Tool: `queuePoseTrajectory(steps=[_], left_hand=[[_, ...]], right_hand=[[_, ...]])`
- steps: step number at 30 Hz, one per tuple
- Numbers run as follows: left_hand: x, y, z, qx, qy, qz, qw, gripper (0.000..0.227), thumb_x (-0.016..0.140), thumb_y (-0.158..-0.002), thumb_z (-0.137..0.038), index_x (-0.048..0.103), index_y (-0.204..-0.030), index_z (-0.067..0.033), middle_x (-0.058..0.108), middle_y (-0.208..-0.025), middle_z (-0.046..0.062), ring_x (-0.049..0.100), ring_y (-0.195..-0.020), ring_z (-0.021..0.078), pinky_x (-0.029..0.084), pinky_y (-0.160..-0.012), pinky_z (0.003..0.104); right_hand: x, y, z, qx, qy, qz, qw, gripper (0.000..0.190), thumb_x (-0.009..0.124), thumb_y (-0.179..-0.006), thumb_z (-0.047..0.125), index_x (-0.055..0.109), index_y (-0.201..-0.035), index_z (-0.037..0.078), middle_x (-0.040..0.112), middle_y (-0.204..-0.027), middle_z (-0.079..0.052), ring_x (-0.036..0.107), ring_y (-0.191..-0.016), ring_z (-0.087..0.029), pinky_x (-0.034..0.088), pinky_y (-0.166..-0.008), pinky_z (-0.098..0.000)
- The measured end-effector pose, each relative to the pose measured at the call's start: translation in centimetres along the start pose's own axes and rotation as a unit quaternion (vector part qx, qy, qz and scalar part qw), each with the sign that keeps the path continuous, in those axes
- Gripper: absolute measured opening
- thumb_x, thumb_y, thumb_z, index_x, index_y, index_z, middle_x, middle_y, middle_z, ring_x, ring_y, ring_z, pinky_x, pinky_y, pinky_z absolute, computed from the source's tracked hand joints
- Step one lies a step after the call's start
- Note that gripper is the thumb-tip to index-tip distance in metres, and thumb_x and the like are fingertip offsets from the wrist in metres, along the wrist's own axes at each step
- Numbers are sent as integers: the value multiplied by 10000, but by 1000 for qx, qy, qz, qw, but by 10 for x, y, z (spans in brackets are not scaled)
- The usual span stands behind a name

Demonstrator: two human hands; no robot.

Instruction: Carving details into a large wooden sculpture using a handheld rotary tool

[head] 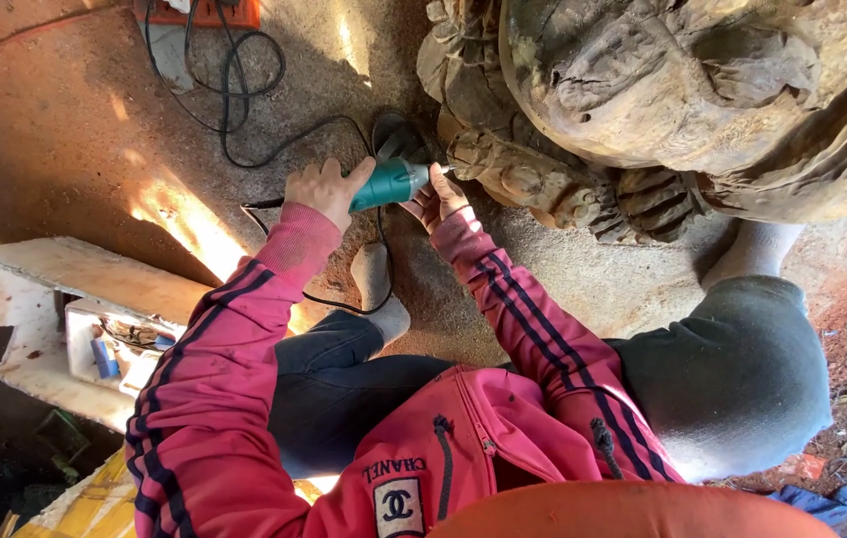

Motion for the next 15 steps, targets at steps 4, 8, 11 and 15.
queuePoseTrajectory(steps=[4,8,11,15], left_hand=[[11,1,0,-6,24,2,1000,836,700,-773,-86,388,-1521,-295,554,-811,136,656,-702,365,526,-616,488],[19,2,-2,-26,35,57,997,853,729,-759,-124,377,-1517,-297,582,-883,157,677,-794,404,531,-652,528],[19,4,-6,-50,34,99,993,885,740,-766,-181,329,-1535,-330,594,-938,141,685,-863,392,541,-686,522],[26,6,-13,-92,54,176,979,898,730,-761,-246,280,-1530,-358,605,-1035,152,685,-940,413,546,-693,545]], right_hand=[[26,16,9,1,1,4,1000,310,656,-999,300,666,-1097,7,767,-1010,-207,763,-952,-365,641,-881,-572],[36,24,13,4,26,-17,1000,311,687,-977,309,659,-1072,14,771,-963,-188,771,-900,-354,654,-843,-570],[38,25,16,7,44,-19,999,306,695,-972,307,660,-1055,14,771,-942,-190,773,-882,-352,658,-823,-567],[27,19,16,16,76,-19,997,334,737,-945,312,655,-1047,5,770,-897,-198,777,-838,-352,653,-800,-586]])
Point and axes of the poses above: each hand's wrist, its own y-axis away from the middle knuckle, its own x-axis out of the palm, z = x × y, the point moved 1 cm from there along -y, towards the middle knuckle
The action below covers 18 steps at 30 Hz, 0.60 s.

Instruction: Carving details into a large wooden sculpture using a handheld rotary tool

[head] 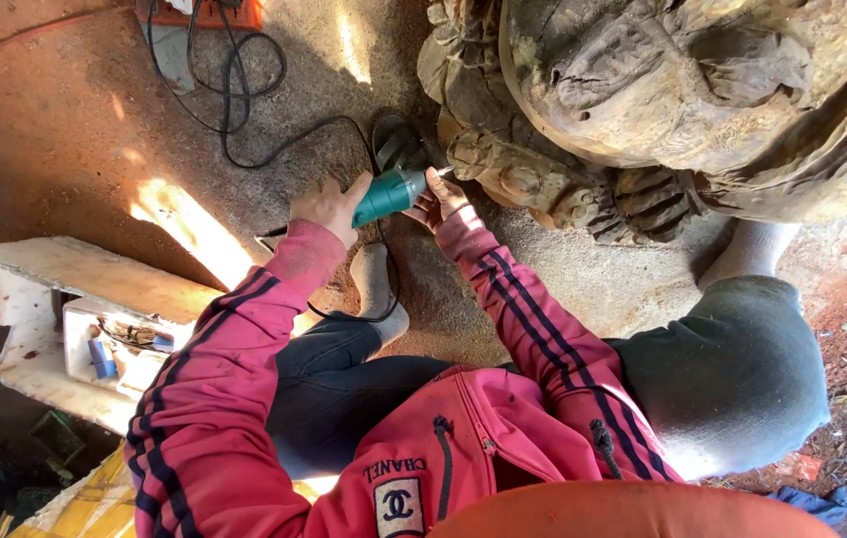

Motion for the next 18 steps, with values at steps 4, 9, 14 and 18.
queuePoseTrajectory(steps=[4,9,14,18], left_hand=[[-2,14,-17,-18,58,63,996,863,712,-795,-229,249,-1502,-400,623,-1035,157,686,-878,387,567,-642,512],[44,46,-40,-39,206,169,963,930,714,-780,-361,144,-1513,-306,595,-1189,175,671,-1076,417,560,-843,543],[52,71,-95,-90,400,149,900,890,818,-655,-359,374,-1391,-130,500,-1364,224,570,-1249,446,493,-1065,552],[32,68,-157,-105,515,166,834,918,822,-711,-417,350,-1432,-100,534,-1418,227,555,-1292,426,476,-1110,516]], right_hand=[[-1,17,-6,52,16,-100,994,384,755,-924,315,591,-1046,-10,634,-712,-111,691,-674,-312,677,-755,-604],[-22,26,-18,78,182,-152,968,544,761,-926,404,573,-1150,-54,668,-819,-158,741,-807,-345,668,-815,-579],[23,74,4,-12,439,-175,881,562,724,-911,563,705,-1157,59,736,-1006,-173,731,-985,-310,606,-916,-471],[-63,43,27,-139,-54,383,912,265,511,-1054,124,569,-1284,5,683,-1135,-143,466,-505,-69,435,-391,-206]])
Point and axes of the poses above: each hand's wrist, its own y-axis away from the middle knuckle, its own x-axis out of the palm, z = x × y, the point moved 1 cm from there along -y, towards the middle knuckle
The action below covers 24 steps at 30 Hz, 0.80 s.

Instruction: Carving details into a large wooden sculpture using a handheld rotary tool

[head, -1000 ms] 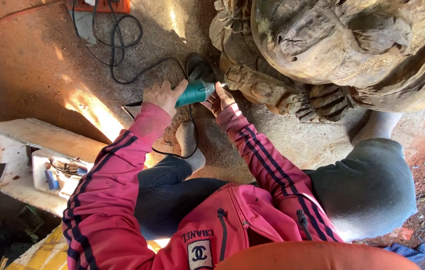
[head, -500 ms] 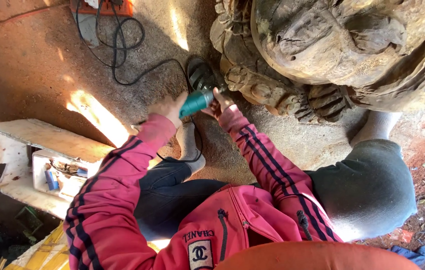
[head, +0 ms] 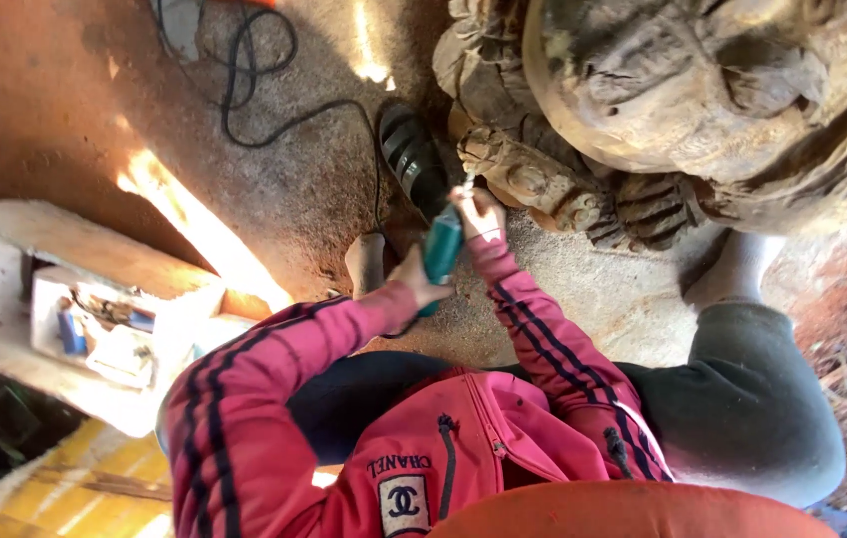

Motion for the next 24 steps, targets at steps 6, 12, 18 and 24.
queuePoseTrajectory(steps=[6,12,18,24], left_hand=[[46,-27,-10,-3,82,-14,997,876,755,-681,-459,383,-1406,-137,641,-1279,207,626,-1213,397,535,-1018,512],[59,-41,-12,9,67,-34,997,858,737,-681,-512,401,-1392,-169,669,-1227,190,667,-1144,402,575,-937,507],[70,-39,-14,9,88,-45,995,846,694,-710,-493,379,-1412,-142,666,-1209,216,671,-1130,423,571,-927,530],[68,-33,-23,2,110,-26,994,938,712,-699,-490,332,-1467,-108,636,-1256,241,646,-1162,449,548,-938,553]], right_hand=[[20,-21,44,149,761,-318,545,502,723,-930,602,718,-786,121,663,-707,-102,687,-773,-263,549,-765,-449],[39,-25,60,198,712,-344,579,518,662,-915,658,771,-905,151,780,-886,-28,745,-930,-214,571,-856,-388],[33,-24,64,205,714,-330,582,565,662,-901,683,801,-948,138,785,-911,-73,739,-961,-281,563,-858,-412],[38,-31,63,188,733,-321,570,587,654,-890,738,794,-813,173,769,-808,-49,730,-886,-297,551,-835,-386]])
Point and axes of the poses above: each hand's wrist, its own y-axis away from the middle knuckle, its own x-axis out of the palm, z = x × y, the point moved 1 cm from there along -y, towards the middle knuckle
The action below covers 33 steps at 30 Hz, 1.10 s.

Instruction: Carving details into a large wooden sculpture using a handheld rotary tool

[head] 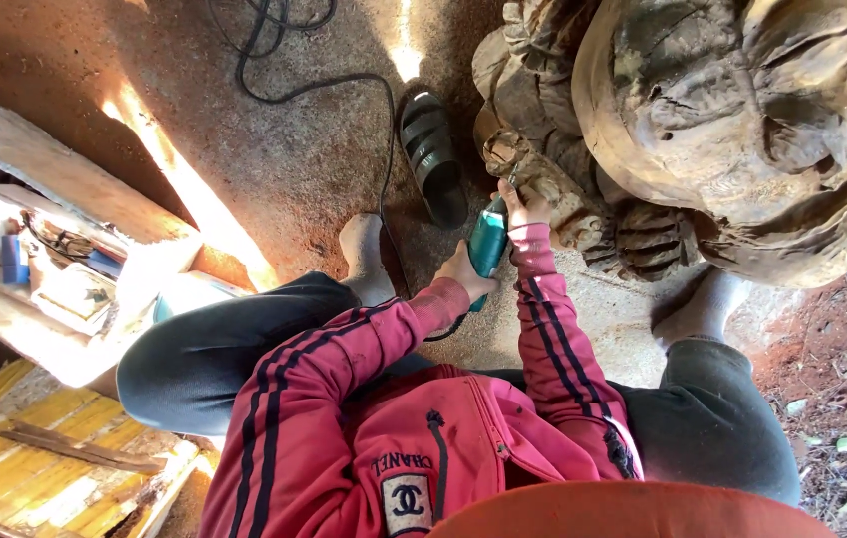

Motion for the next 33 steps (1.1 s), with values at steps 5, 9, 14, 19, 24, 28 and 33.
queuePoseTrajectory(steps=[5,9,14,19,24,28,33], left_hand=[[2,6,-1,-5,46,3,999,969,722,-699,-475,311,-1496,-107,613,-1281,261,626,-1180,474,535,-946,574],[-1,9,-2,-17,61,7,998,1020,766,-674,-442,293,-1517,-116,592,-1316,259,604,-1214,476,513,-974,578],[14,-10,15,-15,72,5,997,1020,775,-668,-447,297,-1513,-137,586,-1323,254,599,-1219,477,514,-974,585],[13,-6,13,-21,90,7,996,1013,756,-679,-437,286,-1523,-134,566,-1354,263,580,-1246,479,497,-1000,588],[15,-3,13,-22,116,10,993,1065,765,-685,-428,232,-1560,-134,531,-1387,274,550,-1273,484,493,-1004,608],[27,-14,21,-25,111,5,994,1104,768,-680,-432,201,-1578,-132,527,-1393,269,552,-1277,474,488,-1011,600],[50,-32,31,-19,156,-11,988,1141,805,-679,-422,193,-1594,-120,538,-1375,257,558,-1273,457,486,-1019,576]], right_hand=[[4,-5,-6,-30,47,-5,998,643,684,-883,763,749,-754,136,715,-724,-76,707,-831,-326,543,-807,-411],[7,-8,-12,-60,66,-20,996,663,724,-882,735,662,-643,120,654,-633,-92,697,-758,-326,538,-791,-389],[6,-12,-20,-79,77,-18,994,658,716,-906,730,651,-642,130,641,-623,-73,694,-749,-324,540,-792,-390],[9,-18,-29,-112,111,-14,987,699,683,-933,726,631,-643,92,631,-613,-118,683,-735,-371,544,-791,-420],[11,-20,-37,-98,108,23,989,743,660,-902,777,758,-887,40,754,-920,-198,685,-1012,-437,519,-965,-529],[15,-18,-39,-110,127,1,986,669,700,-896,763,727,-738,113,714,-713,-111,711,-862,-381,557,-869,-441],[11,-13,-27,-108,126,13,986,649,729,-887,716,683,-669,107,696,-655,-103,708,-762,-376,572,-811,-449]])
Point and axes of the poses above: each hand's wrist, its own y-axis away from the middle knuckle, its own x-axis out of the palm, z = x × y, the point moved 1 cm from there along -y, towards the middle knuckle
